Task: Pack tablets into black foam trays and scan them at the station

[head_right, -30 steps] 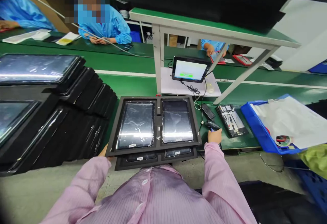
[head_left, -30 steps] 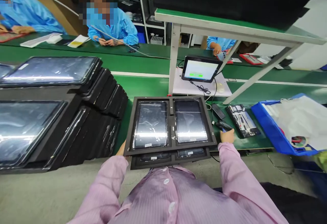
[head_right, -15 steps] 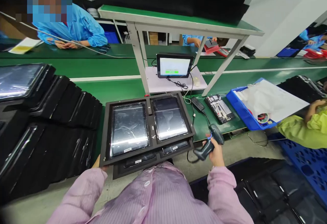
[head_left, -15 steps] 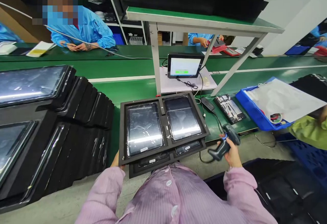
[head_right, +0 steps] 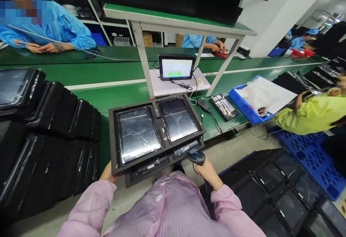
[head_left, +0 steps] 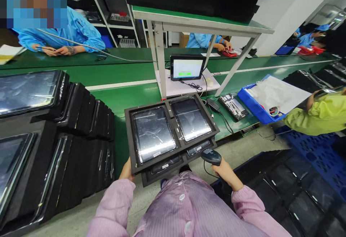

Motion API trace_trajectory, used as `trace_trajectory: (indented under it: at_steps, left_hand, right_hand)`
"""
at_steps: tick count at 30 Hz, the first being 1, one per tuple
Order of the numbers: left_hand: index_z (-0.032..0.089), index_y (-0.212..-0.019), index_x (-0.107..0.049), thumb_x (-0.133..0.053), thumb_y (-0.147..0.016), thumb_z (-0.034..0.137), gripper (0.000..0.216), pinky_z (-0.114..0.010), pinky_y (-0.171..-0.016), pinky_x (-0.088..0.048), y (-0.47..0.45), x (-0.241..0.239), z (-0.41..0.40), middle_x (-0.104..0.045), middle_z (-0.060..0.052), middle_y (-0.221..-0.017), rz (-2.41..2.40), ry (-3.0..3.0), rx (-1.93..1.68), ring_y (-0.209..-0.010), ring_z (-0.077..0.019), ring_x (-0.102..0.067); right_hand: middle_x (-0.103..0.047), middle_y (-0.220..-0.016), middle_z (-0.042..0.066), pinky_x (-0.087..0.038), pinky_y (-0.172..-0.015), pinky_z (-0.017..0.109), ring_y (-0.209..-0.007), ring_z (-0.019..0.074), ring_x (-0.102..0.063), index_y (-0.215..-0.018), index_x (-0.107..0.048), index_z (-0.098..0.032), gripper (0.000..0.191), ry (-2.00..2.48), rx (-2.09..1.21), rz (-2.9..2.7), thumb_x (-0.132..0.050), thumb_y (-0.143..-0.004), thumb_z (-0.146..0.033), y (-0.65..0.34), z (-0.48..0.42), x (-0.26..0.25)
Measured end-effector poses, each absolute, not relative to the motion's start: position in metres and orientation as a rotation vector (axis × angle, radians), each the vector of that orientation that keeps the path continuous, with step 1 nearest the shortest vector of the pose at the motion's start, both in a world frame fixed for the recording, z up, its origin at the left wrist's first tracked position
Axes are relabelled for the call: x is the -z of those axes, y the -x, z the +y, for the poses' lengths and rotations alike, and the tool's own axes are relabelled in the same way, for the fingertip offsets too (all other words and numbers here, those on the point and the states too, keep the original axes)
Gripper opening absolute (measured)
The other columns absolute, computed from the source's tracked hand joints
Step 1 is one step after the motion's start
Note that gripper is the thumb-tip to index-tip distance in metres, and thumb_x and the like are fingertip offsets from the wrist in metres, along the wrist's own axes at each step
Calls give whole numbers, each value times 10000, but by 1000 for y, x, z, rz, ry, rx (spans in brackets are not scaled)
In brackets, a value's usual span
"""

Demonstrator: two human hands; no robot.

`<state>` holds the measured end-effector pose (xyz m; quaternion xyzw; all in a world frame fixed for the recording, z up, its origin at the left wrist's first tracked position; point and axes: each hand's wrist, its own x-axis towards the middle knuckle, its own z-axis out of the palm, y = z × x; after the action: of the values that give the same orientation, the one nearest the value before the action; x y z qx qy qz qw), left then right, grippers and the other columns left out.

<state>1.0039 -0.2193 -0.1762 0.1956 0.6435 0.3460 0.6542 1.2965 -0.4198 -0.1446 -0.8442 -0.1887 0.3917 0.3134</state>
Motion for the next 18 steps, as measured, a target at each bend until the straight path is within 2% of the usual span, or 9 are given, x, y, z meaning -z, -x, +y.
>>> trace_trajectory:
  at_steps: [5, 12, 15, 18]
  left_hand:
    - [140, -761, -678, -525, -858, 227, 200, -253, -496, -511, -1001, 176, -223, -635, -17, -548, 1435, -396, -734, -508, -164, -626]
    - [154, -734, -656, -562, -839, 273, 185, -231, -420, -447, -998, 181, -223, -611, 0, -503, 1418, -384, -724, -472, -161, -606]
    - [156, -697, -636, -567, -833, 305, 213, -216, -398, -406, -998, 183, -222, -603, 1, -490, 1408, -386, -723, -460, -155, -596]
    - [153, -677, -622, -606, -801, 309, 200, -205, -377, -362, -999, 185, -221, -603, 1, -488, 1412, -382, -723, -435, -144, -578]
  right_hand:
    - [-535, -545, -75, -399, -484, 255, -397, 118, -495, -942, -512, -170, 314, 2291, -994, -541, -542, -637, -102, -1289, -415, 139]
    - [-523, -528, -72, -412, -511, 270, -410, 131, -495, -989, -502, -168, 330, 2355, -953, -547, -528, -661, -136, -1290, -417, 143]
    - [-559, -590, -49, -436, -558, 280, -496, 148, -539, -986, -514, -166, 347, 2295, -1010, -615, -535, -639, -169, -1281, -420, 141]
    - [-629, -753, -7, -459, -648, 285, -666, 168, -587, -942, -544, -179, 371, 2075, -1173, -813, -562, -572, -196, -1255, -419, 141]
